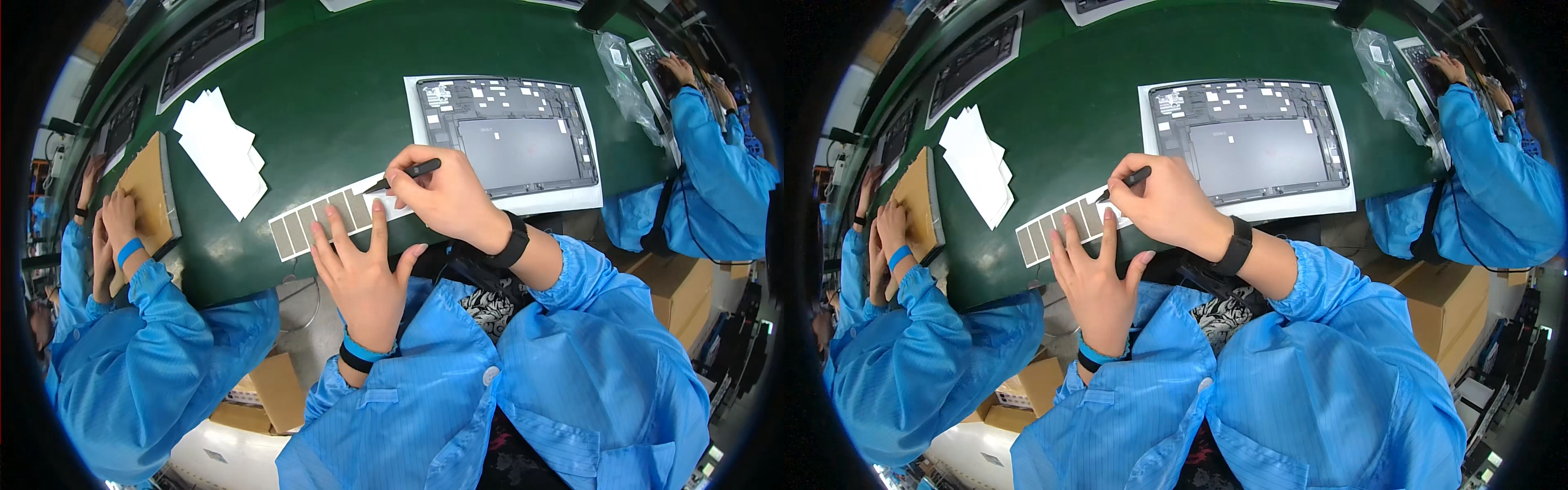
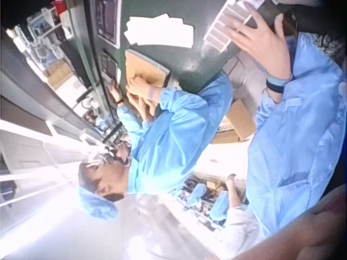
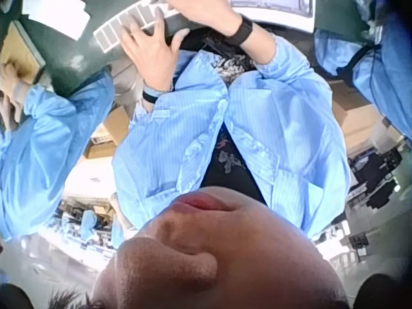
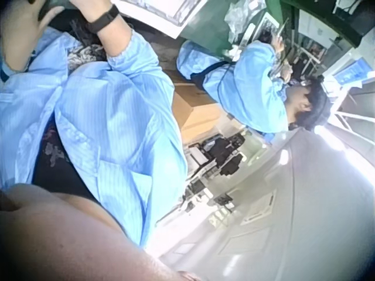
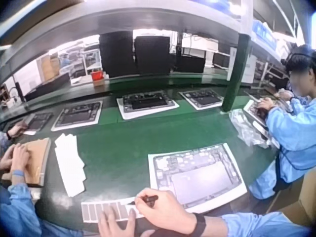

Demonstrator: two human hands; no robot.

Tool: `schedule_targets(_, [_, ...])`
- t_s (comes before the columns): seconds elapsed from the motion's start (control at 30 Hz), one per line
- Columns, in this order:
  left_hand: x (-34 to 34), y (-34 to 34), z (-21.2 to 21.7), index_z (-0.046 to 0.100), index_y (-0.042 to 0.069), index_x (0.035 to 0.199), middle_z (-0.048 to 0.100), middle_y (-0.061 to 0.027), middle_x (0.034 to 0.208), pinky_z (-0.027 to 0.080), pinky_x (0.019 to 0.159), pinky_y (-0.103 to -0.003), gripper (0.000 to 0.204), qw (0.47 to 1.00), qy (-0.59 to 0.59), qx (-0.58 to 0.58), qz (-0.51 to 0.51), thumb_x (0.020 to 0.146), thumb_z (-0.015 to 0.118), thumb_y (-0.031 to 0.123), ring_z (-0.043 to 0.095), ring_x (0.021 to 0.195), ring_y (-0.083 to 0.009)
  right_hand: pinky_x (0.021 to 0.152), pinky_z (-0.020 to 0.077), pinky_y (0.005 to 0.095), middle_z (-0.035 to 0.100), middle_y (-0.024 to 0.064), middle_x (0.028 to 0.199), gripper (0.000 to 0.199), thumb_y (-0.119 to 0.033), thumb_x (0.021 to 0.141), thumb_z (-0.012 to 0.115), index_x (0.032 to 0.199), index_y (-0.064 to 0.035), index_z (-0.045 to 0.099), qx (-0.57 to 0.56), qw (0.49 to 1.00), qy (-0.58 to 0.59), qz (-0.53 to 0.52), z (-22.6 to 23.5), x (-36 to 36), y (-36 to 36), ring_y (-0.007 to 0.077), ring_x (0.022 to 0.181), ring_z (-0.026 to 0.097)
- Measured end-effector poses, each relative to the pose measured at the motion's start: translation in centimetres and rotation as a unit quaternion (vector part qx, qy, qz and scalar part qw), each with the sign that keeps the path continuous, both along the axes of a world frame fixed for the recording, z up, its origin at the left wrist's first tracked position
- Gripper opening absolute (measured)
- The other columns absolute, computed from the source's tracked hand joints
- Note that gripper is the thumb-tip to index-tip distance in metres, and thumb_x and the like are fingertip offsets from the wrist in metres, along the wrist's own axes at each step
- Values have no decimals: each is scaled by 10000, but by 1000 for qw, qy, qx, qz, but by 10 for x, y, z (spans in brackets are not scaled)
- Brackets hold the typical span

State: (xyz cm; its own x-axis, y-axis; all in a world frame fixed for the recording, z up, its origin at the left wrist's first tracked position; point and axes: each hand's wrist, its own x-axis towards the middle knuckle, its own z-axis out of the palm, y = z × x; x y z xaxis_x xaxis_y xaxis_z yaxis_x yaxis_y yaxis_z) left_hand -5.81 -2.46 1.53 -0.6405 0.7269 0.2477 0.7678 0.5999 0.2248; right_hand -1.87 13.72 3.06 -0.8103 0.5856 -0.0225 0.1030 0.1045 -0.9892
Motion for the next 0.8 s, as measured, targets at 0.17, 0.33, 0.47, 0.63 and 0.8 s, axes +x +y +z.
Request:
schedule_targets(0.17, [1, -4, 6, 586, 190, 1361, 364, -281, 1474, 322, 1051, -597, 686, 1000, -5, -7, 4, 797, 688, 567, 326, 1344, -514, 607, 519, 283, 705, 113, 754, 189, -130, 879, 634, 935, 41, 689, 10, 1000, 26, -2, -4, -2, -8, 147, 676, 681])
schedule_targets(0.33, [4, -2, 2, 584, 195, 1362, 357, -299, 1470, 299, 1050, -634, 663, 1000, -20, 9, -5, 815, 687, 555, 315, 1352, -531, 673, 563, 268, 686, 88, 818, 202, -32, 936, 572, 1081, 78, 659, -97, 993, 57, -28, 5, 7, -12, 158, 740, 706])
schedule_targets(0.47, [6, 3, 5, 618, 189, 1320, 387, -282, 1457, 299, 1045, -650, 624, 999, -9, 20, 26, 810, 705, 539, 317, 1350, -538, 706, 566, 276, 678, 100, 830, 210, -89, 954, 600, 1086, 64, 656, -85, 989, 108, -51, 46, 29, 22, 148, 705, 686])
schedule_targets(0.63, [-6, 50, 37, 629, 5, 1198, 484, -234, 1362, 330, 1072, -549, 385, 993, -20, 109, -46, 893, 663, 238, 416, 1301, -458, 575, 480, 223, 698, 109, 791, 216, -150, 959, 591, 1051, 30, 667, -72, 982, 126, -119, 31, 67, 115, 121, 668, 662])
schedule_targets(0.8, [-20, 99, 32, 549, -54, 1271, 564, -264, 1272, 447, 994, -444, 412, 979, -57, 104, -165, 915, 621, 139, 549, 1161, -421, 617, 548, 275, 693, 116, 822, 192, -130, 947, 618, 1013, 48, 647, -84, 987, 90, -103, 9, 46, 113, 161, 716, 694])
